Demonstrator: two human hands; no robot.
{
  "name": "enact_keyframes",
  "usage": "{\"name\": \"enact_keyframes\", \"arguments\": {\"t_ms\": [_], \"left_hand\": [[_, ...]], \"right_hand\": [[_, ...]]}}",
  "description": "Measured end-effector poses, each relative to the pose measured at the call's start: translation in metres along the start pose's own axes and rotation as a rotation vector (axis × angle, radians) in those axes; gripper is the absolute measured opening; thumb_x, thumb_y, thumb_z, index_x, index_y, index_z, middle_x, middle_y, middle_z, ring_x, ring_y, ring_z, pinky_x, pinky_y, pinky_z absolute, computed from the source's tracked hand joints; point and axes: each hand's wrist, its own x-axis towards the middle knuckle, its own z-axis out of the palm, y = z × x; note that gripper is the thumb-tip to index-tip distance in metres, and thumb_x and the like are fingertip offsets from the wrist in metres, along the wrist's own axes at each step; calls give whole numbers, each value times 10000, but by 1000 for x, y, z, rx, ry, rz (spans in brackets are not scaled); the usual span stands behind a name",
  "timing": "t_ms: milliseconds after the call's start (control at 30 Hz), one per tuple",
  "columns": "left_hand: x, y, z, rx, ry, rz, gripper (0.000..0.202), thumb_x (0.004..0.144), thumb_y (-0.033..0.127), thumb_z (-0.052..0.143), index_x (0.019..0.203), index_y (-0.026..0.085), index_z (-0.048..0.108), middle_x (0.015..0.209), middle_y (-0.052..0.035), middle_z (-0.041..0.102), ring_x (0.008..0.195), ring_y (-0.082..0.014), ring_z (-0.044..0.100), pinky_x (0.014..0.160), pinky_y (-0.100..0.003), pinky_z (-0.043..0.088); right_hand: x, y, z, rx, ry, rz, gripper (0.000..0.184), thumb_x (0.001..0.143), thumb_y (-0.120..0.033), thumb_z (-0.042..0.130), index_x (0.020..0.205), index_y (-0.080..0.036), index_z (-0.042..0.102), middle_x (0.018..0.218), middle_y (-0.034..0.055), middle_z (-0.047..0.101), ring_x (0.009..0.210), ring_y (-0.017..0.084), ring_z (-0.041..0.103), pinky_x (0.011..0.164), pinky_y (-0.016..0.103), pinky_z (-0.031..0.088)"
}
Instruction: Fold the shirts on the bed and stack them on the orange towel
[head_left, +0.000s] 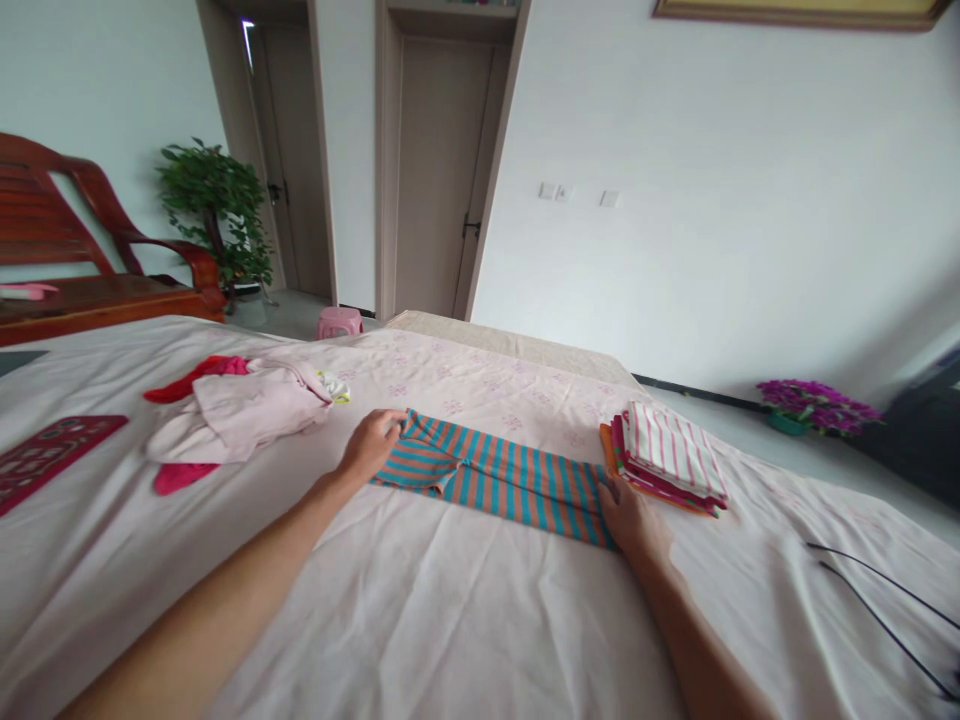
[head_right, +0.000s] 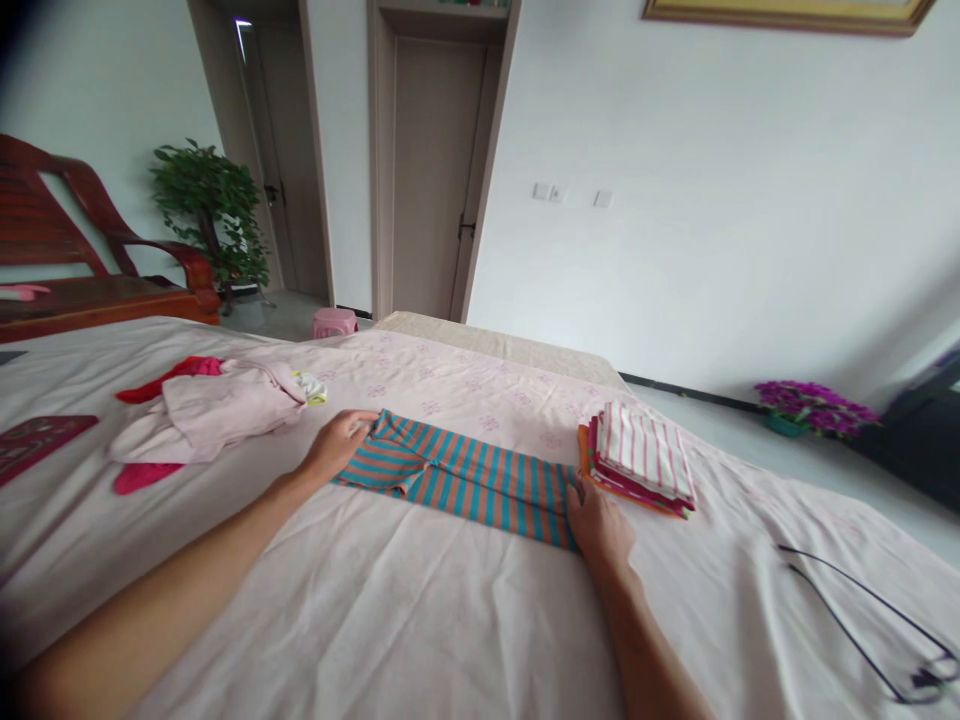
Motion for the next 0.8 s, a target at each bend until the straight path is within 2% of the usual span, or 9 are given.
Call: {"name": "enact_keyframes", "arguments": {"t_ms": [100,167,233,333,400,500,600,700,800], "left_hand": [[-10,-20,-39,-46,-32,-88,412,843,412,444,1058,158,686,1100,-95,724,1020,-236,659,930,-358,498],[-19,-29,-57,-95,-136,-126,407,775,489,540,952,165,711,923,-62,748,866,-227,681,796,-326,526],[-29,-32,-65,-170,-279,-177,421,673,519,646,903,174,721,809,-30,737,785,-216,674,710,-293,514],[-37,-29,-60,-243,-410,-228,417,600,509,699,867,188,717,779,-10,721,774,-209,656,689,-270,486],[-39,-25,-52,-163,-385,-211,352,628,518,660,770,198,693,744,-3,705,766,-212,642,673,-264,464],[-37,-25,-42,87,-295,-203,316,677,529,603,641,215,622,636,12,647,706,-206,622,630,-256,418],[-34,-30,-41,284,-277,-241,332,725,549,564,648,231,614,630,8,642,660,-210,624,609,-269,403],[-33,-30,-43,361,-246,-252,283,719,516,588,765,245,658,794,-18,714,774,-244,671,655,-289,451],[-32,-15,-41,326,-96,-147,305,755,425,563,977,249,677,1065,-43,728,1016,-250,666,839,-299,490]], "right_hand": [[0,0,0,-2,4,-1,537,977,-554,303,1340,-263,571,1200,139,677,1106,330,635,869,419,469],[0,1,0,4,5,-14,534,978,-551,302,1338,-264,572,1208,138,675,1100,327,639,867,416,469],[1,1,1,10,10,-24,520,979,-540,312,1334,-267,576,1216,136,673,1092,320,642,865,412,471],[1,2,3,19,21,-9,504,977,-531,339,1331,-269,583,1207,130,679,1093,308,641,868,402,473],[0,2,3,27,33,-5,496,978,-526,349,1331,-269,585,1209,122,680,1106,304,637,871,395,472],[-2,3,1,55,41,-14,492,983,-528,343,1319,-268,591,1220,109,679,1121,295,633,877,382,467],[-3,5,-3,95,15,-6,514,984,-563,323,1271,-256,619,1191,108,687,1108,284,641,870,365,467],[-1,6,-7,119,-12,6,539,987,-588,287,1169,-246,662,1137,112,701,1087,276,650,853,348,466],[0,7,-9,121,-30,16,563,998,-574,245,1117,-230,674,1122,125,704,1084,275,651,848,351,464]]}}
